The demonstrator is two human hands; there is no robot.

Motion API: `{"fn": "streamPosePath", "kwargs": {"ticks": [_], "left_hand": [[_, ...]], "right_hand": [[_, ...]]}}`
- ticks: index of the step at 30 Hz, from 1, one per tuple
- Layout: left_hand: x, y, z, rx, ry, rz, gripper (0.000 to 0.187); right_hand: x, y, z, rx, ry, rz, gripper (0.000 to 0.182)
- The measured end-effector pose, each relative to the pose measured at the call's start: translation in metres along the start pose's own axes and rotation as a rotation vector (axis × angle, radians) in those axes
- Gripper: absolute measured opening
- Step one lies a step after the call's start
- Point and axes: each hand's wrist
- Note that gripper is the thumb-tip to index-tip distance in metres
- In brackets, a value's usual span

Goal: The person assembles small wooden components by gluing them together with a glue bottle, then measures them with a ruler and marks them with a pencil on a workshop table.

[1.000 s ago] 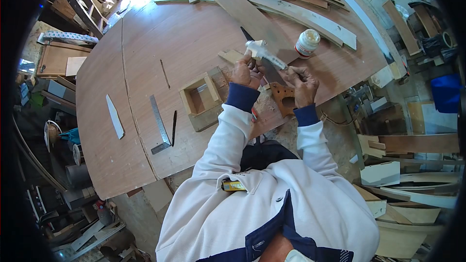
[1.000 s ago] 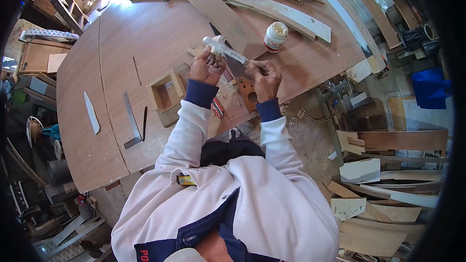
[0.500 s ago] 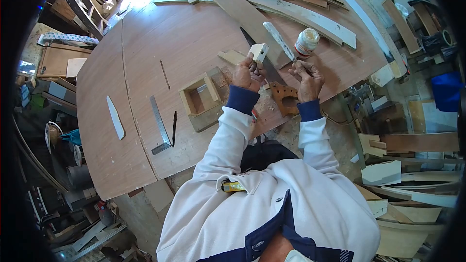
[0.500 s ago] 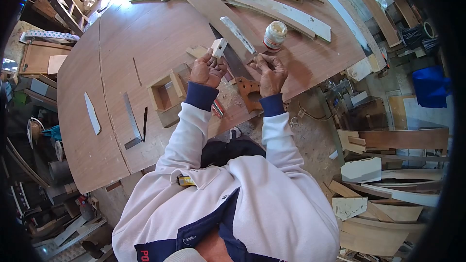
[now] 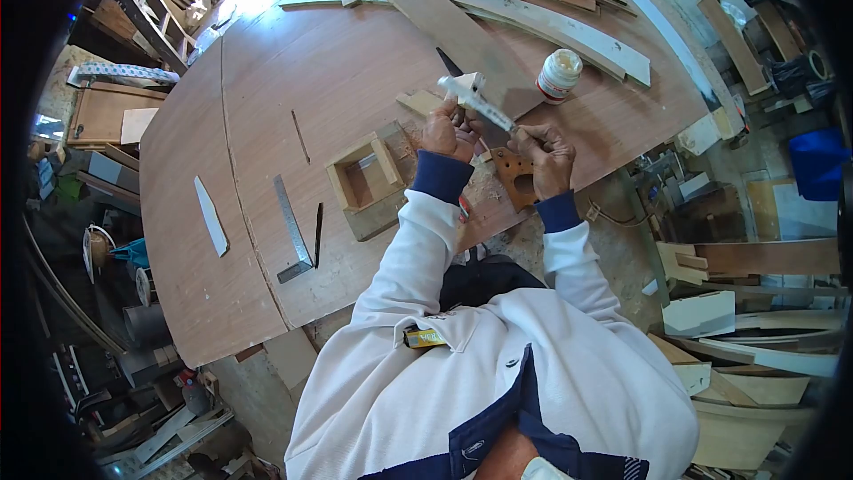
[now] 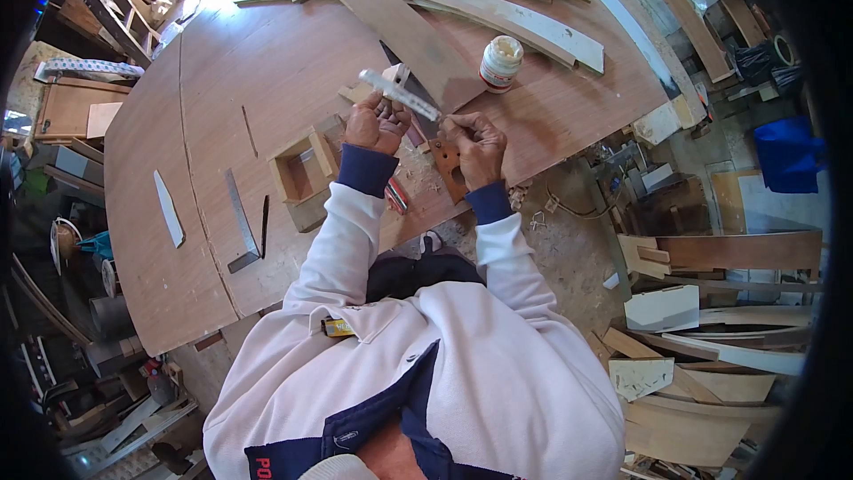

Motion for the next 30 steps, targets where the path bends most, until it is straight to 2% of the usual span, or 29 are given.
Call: {"fn": "streamPosePath", "kwargs": {"ticks": [2, 5, 9, 12, 20, 25, 27, 28, 30], "left_hand": [[0.0, 0.0, 0.002, 0.0, 0.021, -0.001, 0.014], [-0.002, 0.005, -0.001, -0.006, 0.029, 0.003, 0.015], [0.001, 0.002, -0.004, -0.014, 0.024, 0.013, 0.016], [0.003, 0.0, -0.006, 0.015, -0.037, -0.019, 0.018], [-0.009, -0.001, -0.006, 0.062, -0.006, -0.055, 0.024], [-0.012, -0.002, -0.006, 0.091, -0.008, -0.029, 0.022], [-0.016, -0.003, -0.008, 0.504, -0.017, 0.254, 0.015], [-0.018, -0.002, -0.007, 0.506, -0.024, 0.249, 0.015], [-0.025, 0.003, -0.005, 0.824, 0.048, 0.477, 0.013]], "right_hand": [[0.0, 0.004, -0.004, -0.182, -0.07, -0.012, 0.005], [-0.004, 0.002, -0.012, -0.088, -0.053, -0.019, 0.005], [0.002, 0.005, -0.012, -0.129, -0.048, -0.03, 0.004], [0.01, 0.012, -0.006, -0.1, 0.004, -0.041, 0.005], [0.037, 0.0, -0.016, 0.098, 0.256, -0.037, 0.005], [0.044, -0.025, -0.04, 0.081, 0.275, -0.108, 0.005], [0.053, -0.046, -0.054, -0.064, 0.378, -0.215, 0.004], [0.059, -0.058, -0.062, -0.065, 0.385, -0.219, 0.004], [0.077, -0.084, -0.078, -0.569, 0.384, -0.466, 0.006]]}}
Point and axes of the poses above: each hand's wrist, its own x-axis towards the middle knuckle, its own z-axis out of the palm, y = z × x, and after that the axes turned 6 degrees about x, right-handed
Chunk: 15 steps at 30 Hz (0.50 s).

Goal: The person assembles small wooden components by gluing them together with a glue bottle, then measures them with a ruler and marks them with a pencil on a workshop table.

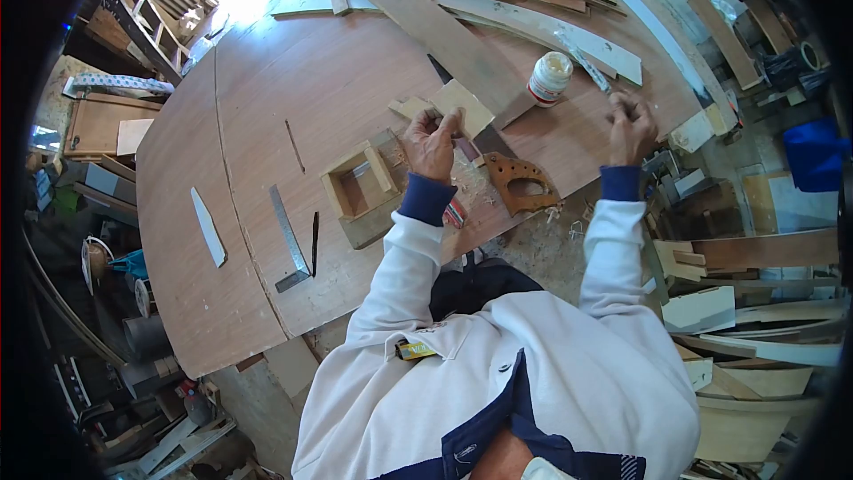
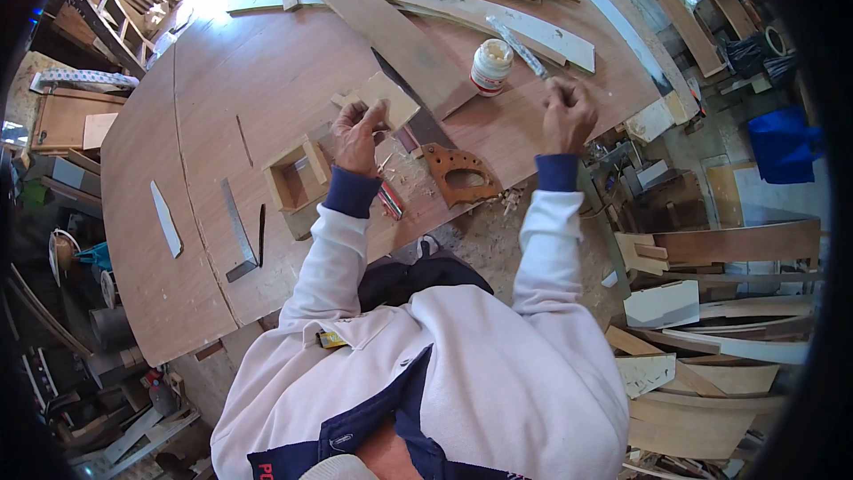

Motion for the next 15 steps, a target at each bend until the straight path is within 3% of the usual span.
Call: {"fn": "streamPosePath", "kwargs": {"ticks": [1, 3, 9, 11, 15], "left_hand": [[-0.003, 0.005, -0.001, 0.0, -0.004, 0.001, 0.013], [-0.008, 0.013, -0.006, 0.035, -0.001, 0.19, 0.017], [-0.022, 0.026, -0.043, 0.305, 0.016, 0.382, 0.02], [-0.033, 0.039, -0.056, 0.378, 0.041, 0.395, 0.021], [-0.047, 0.051, -0.088, 0.593, 0.079, 0.423, 0.024]], "right_hand": [[0.013, -0.005, -0.006, 0.0, 0.004, -0.001, 0.006], [0.037, -0.015, -0.013, -0.483, -0.174, -0.308, 0.011], [0.078, -0.028, 0.01, -0.727, -0.361, -0.585, 0.008], [0.086, -0.032, 0.019, -0.785, -0.451, -0.515, 0.005], [0.094, -0.037, 0.045, -0.922, -0.553, -0.613, 0.009]]}}
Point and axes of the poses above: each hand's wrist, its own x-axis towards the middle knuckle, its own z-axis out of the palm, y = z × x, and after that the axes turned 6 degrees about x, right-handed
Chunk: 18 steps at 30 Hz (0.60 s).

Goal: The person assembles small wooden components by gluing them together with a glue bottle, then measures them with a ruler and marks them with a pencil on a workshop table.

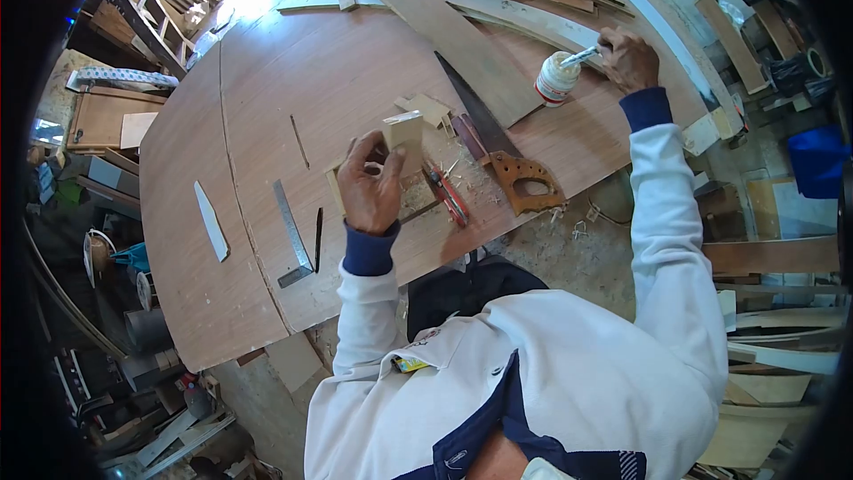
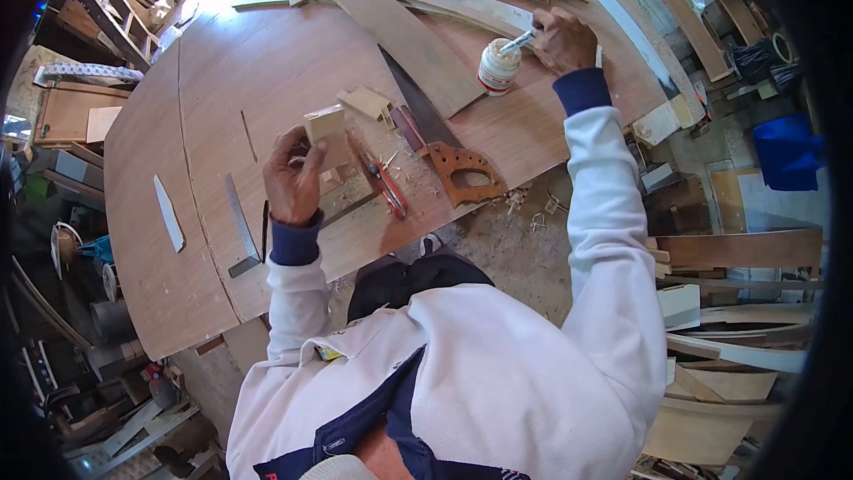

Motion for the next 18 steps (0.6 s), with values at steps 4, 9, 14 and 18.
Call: {"fn": "streamPosePath", "kwargs": {"ticks": [4, 9, 14, 18], "left_hand": [[-0.01, 0.01, -0.028, 0.217, 0.019, 0.091, 0.025], [-0.021, 0.005, -0.051, 0.381, -0.007, 0.13, 0.025], [-0.037, -0.014, -0.065, 0.55, -0.045, 0.122, 0.024], [-0.042, -0.032, -0.069, 0.739, -0.077, 0.159, 0.025]], "right_hand": [[0.016, -0.004, 0.027, -0.082, -0.045, -0.072, 0.009], [0.016, 0.003, 0.061, -0.019, -0.029, -0.065, 0.017], [0.002, -0.003, 0.072, 0.02, 0.24, -0.25, 0.02], [-0.031, -0.054, 0.048, 0.393, 0.141, -0.005, 0.019]]}}
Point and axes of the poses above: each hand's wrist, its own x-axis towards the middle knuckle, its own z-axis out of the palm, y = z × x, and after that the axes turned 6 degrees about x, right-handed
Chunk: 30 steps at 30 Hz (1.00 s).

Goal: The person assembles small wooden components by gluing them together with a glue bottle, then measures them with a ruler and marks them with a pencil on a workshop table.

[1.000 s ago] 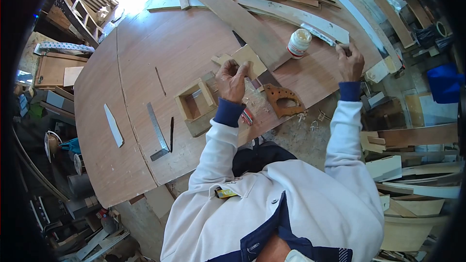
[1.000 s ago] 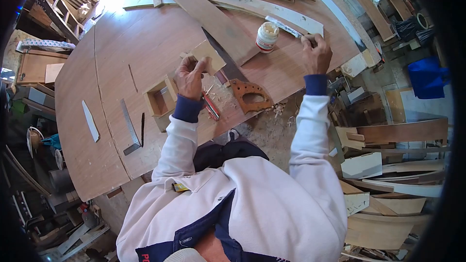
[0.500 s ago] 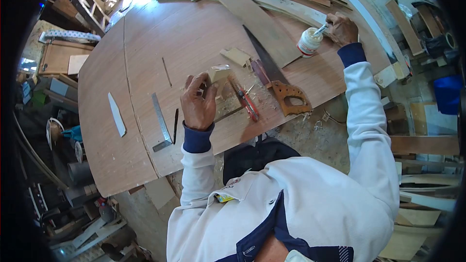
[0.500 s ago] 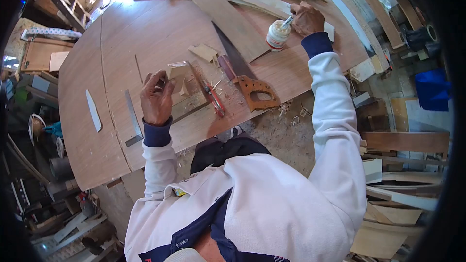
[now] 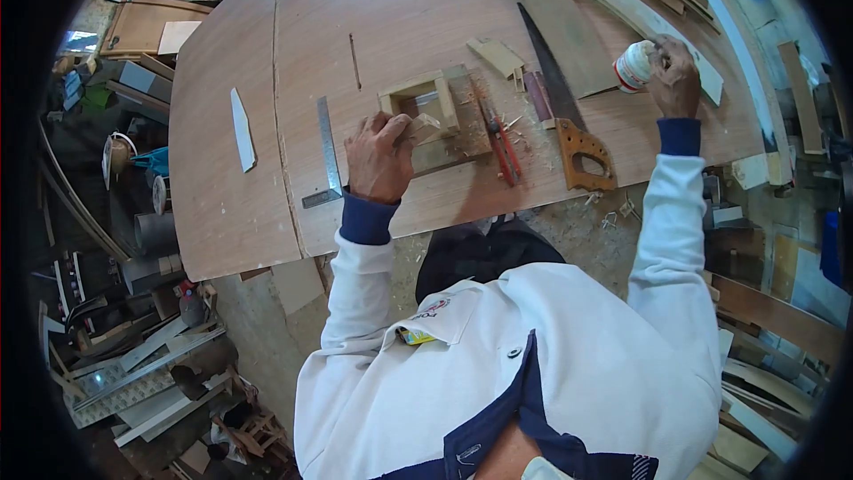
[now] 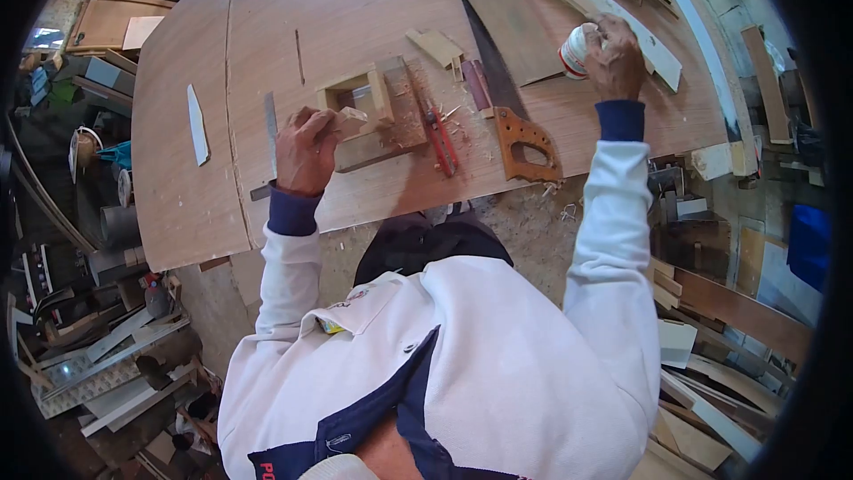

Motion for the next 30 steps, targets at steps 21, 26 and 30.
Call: {"fn": "streamPosePath", "kwargs": {"ticks": [21, 26, 30], "left_hand": [[0.016, -0.017, 0.036, 0.115, -0.164, 0.084, 0.023], [0.017, -0.018, 0.036, 0.097, -0.155, 0.089, 0.023], [0.016, -0.018, 0.03, 0.148, -0.183, 0.094, 0.02]], "right_hand": [[-0.143, -0.163, 0.129, 0.578, -0.458, 0.233, 0.022], [-0.144, -0.165, 0.136, 0.566, -0.453, 0.226, 0.024], [-0.146, -0.169, 0.14, 0.564, -0.462, 0.241, 0.024]]}}
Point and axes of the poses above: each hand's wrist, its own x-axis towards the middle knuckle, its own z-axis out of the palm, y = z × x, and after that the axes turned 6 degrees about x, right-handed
